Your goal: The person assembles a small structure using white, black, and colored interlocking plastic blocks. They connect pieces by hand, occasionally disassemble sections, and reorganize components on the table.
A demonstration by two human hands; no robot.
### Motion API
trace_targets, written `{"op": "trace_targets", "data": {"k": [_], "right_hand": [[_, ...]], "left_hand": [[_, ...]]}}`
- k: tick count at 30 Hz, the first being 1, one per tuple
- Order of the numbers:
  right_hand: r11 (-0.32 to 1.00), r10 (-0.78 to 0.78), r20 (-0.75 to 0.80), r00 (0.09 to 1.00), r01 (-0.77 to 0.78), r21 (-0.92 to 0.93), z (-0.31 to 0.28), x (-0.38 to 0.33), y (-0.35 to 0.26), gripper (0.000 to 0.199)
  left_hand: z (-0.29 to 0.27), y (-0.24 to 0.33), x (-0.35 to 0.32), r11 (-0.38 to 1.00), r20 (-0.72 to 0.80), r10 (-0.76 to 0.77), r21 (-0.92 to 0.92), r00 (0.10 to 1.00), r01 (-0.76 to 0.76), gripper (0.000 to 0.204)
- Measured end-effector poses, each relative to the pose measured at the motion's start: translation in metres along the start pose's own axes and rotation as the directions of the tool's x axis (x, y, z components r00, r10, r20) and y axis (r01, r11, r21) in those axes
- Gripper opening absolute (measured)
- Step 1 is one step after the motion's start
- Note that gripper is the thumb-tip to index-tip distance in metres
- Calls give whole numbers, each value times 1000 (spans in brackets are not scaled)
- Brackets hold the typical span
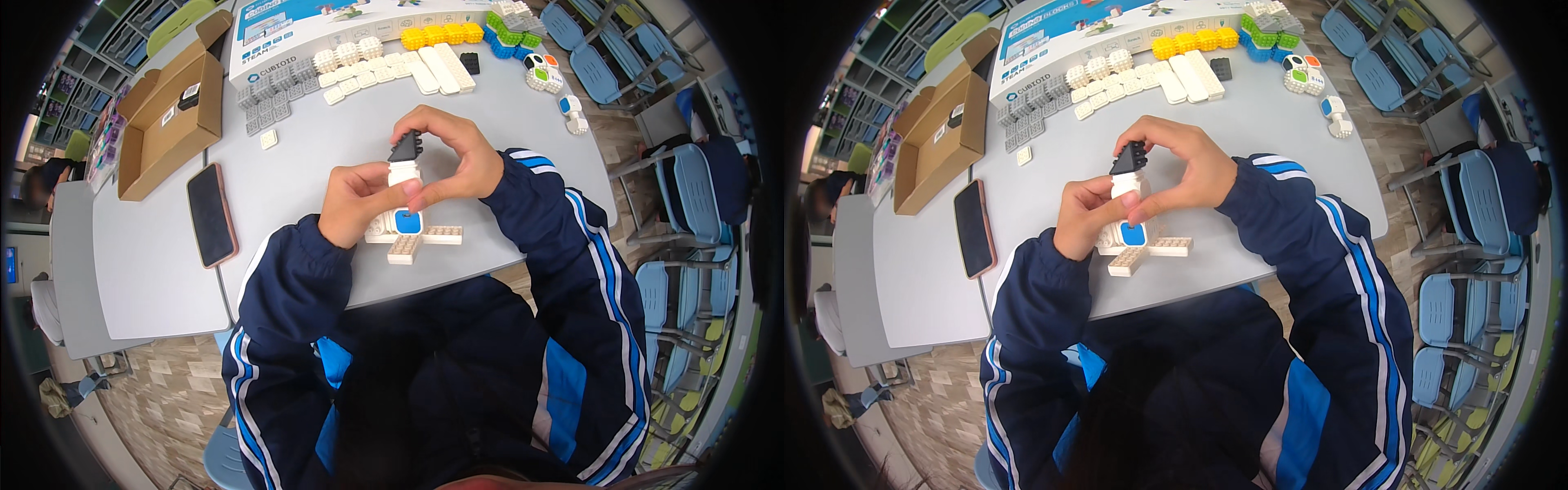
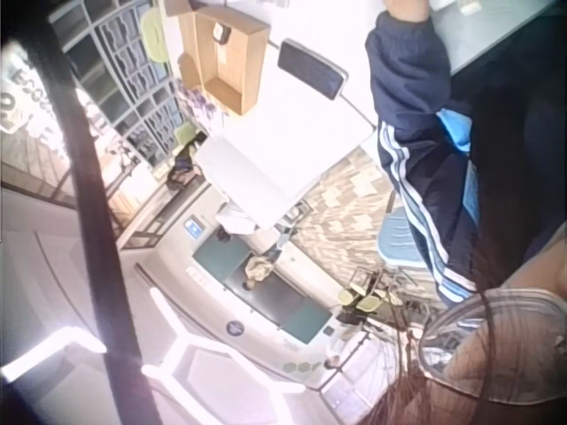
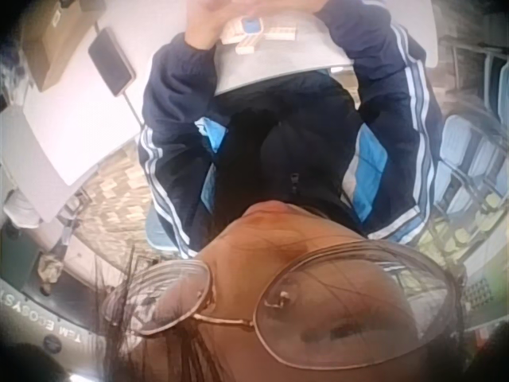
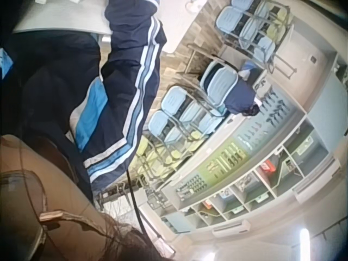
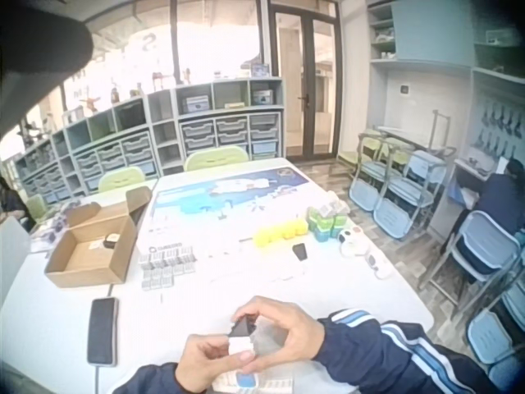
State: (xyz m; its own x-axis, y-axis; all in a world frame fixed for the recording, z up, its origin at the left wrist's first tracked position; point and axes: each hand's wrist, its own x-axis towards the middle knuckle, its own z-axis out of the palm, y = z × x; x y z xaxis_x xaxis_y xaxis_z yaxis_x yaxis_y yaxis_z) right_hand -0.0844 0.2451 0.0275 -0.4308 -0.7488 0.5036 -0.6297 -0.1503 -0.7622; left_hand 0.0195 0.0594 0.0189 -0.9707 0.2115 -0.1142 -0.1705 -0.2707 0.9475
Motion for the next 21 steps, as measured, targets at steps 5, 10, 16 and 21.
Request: {"op": "trace_targets", "data": {"k": [5,10,16,21], "right_hand": [[999,25,-25,999,-24,42,3,-5,3,57],[999,-36,-56,998,37,19,5,-7,3,54],[1000,-3,-9,1000,3,-20,1,-9,-5,52],[998,-55,25,998,56,-38,-5,-1,3,71]], "left_hand": [[-1,0,-3,999,36,-49,-4,998,49,23],[-4,1,-2,996,86,-93,-1,992,93,23],[-5,3,-2,993,91,-113,37,989,110,22],[-8,2,3,965,2,58,257,998,-57,20]]}}
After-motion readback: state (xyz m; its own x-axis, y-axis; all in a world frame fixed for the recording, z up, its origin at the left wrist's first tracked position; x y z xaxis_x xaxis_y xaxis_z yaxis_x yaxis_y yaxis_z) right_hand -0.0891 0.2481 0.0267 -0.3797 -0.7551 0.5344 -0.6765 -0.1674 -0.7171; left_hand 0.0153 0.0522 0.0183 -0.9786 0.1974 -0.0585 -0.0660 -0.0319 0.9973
